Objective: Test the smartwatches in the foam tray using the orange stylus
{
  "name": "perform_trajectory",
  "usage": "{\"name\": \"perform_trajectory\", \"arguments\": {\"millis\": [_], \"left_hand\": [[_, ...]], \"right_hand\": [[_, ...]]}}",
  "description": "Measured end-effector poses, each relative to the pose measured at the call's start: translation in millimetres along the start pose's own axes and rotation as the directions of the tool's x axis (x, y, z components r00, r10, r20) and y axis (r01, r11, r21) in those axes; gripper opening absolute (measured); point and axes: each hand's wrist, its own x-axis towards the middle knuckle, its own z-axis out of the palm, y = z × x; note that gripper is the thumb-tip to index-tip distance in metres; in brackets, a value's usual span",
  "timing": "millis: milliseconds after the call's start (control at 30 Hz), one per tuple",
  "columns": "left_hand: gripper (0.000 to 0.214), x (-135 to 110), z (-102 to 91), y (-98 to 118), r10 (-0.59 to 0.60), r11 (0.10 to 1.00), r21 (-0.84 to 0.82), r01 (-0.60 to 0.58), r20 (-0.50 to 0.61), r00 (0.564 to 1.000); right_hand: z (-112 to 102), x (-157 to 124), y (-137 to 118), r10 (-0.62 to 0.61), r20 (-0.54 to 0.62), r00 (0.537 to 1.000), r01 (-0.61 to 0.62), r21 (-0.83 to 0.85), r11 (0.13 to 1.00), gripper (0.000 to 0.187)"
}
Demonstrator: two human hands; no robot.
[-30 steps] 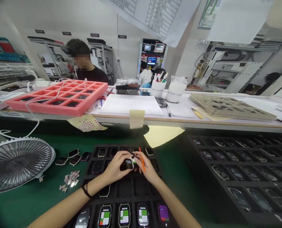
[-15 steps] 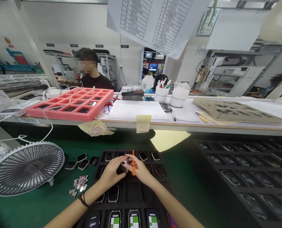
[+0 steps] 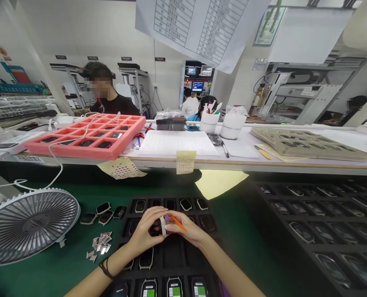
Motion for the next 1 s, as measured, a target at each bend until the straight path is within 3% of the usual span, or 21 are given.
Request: {"name": "perform_trajectory", "arguments": {"millis": [400,667,733,833,900,1000], "left_hand": [[0.063,-1,2.6,-7,0.007,1.0,0.012,-0.007,0.025,1.0],[0.064,-2,1.0,-4,-0.014,1.0,-0.017,0.014,0.006,1.0],[0.061,-2,0.6,-4,-0.05,0.998,-0.034,0.049,-0.008,0.999],[0.057,-2,0.6,-5,-0.125,0.987,-0.098,0.124,-0.004,0.992],[0.056,-2,1.0,-6,-0.178,0.974,-0.14,0.178,0.014,0.984],[0.056,-2,1.7,-6,-0.221,0.962,-0.159,0.223,0.029,0.975]], "right_hand": [[13,0,4,-0.085,-0.173,0.981,0.056,-0.165,0.985,0.044],[13,-1,-1,-0.168,-0.203,0.965,0.107,-0.278,0.955,0.038],[8,-3,-9,-0.225,-0.269,0.937,0.156,-0.255,0.954,0.034],[0,-11,-20,-0.374,-0.372,0.85,0.295,-0.251,0.922,0.043],[-2,-17,-23,-0.49,-0.341,0.802,0.393,-0.315,0.864,0.045],[1,-23,-22,-0.585,-0.255,0.77,0.466,-0.4,0.789,0.045]]}}
